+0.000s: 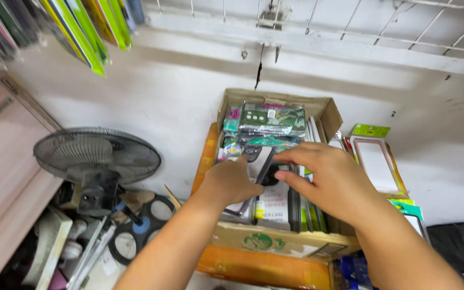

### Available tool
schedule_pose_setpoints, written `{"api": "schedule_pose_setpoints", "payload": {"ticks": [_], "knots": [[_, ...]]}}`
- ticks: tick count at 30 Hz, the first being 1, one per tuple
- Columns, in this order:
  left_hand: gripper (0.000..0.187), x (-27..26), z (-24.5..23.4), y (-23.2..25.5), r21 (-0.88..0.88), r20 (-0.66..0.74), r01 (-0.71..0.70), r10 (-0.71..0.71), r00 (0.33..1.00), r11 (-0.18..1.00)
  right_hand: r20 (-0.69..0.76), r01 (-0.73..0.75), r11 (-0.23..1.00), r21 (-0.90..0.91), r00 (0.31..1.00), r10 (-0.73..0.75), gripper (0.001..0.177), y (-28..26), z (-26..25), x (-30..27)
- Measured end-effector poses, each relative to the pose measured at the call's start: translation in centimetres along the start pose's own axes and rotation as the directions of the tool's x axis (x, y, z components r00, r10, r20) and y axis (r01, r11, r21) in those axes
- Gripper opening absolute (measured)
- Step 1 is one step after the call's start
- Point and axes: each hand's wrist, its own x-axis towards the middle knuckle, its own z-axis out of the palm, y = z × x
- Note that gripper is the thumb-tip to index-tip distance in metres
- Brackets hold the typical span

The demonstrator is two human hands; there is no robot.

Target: The recorder is sorting and inspecting various packaged phone cases from a cardboard box on a workspace.

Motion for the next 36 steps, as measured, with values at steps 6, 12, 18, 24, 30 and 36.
{"api": "schedule_pose_setpoints", "payload": {"ticks": [6, 12, 18, 24, 30, 36], "knots": [[0.097, -1.1, -1.5, -1.3, -0.939, -0.078, -0.18, 0.327, 0.942, 0.294, -0.295, -0.164, 0.936, 0.31, 0.92, 0.259, 0.033, 0.5, 2.7, -3.7], [0.087, -3.7, -0.7, -0.9, -0.854, -0.38, -0.042, 0.566, 0.731, -0.518, -0.422, -0.005, 0.94, 0.341, 0.893, 0.158, 0.05, 0.6, 6.9, -4.7], [0.063, -2.9, 1.7, -0.9, -0.83, -0.355, -0.08, 0.412, 0.839, -0.552, -0.414, -0.087, 0.958, 0.274, 0.888, 0.2, 0.041, 0.6, 7.5, -5.3], [0.063, -3.4, 0.6, -0.5, -0.789, -0.423, -0.133, 0.374, 0.825, -0.599, -0.429, -0.018, 0.975, 0.22, 0.896, 0.113, 0.03, 0.7, 7.6, -5.5], [0.06, -2.6, 1.4, -0.7, -0.798, -0.394, -0.107, 0.379, 0.837, -0.594, -0.433, 0.061, 0.997, -0.037, 0.899, -0.071, 0.035, 0.3, 7.7, -4.8], [0.059, -2.0, 1.6, -0.8, -0.791, -0.382, -0.125, 0.325, 0.865, -0.599, -0.395, 0.071, 0.995, 0.069, 0.918, -0.038, 0.03, 2.0, 8.2, -5.6]]}}
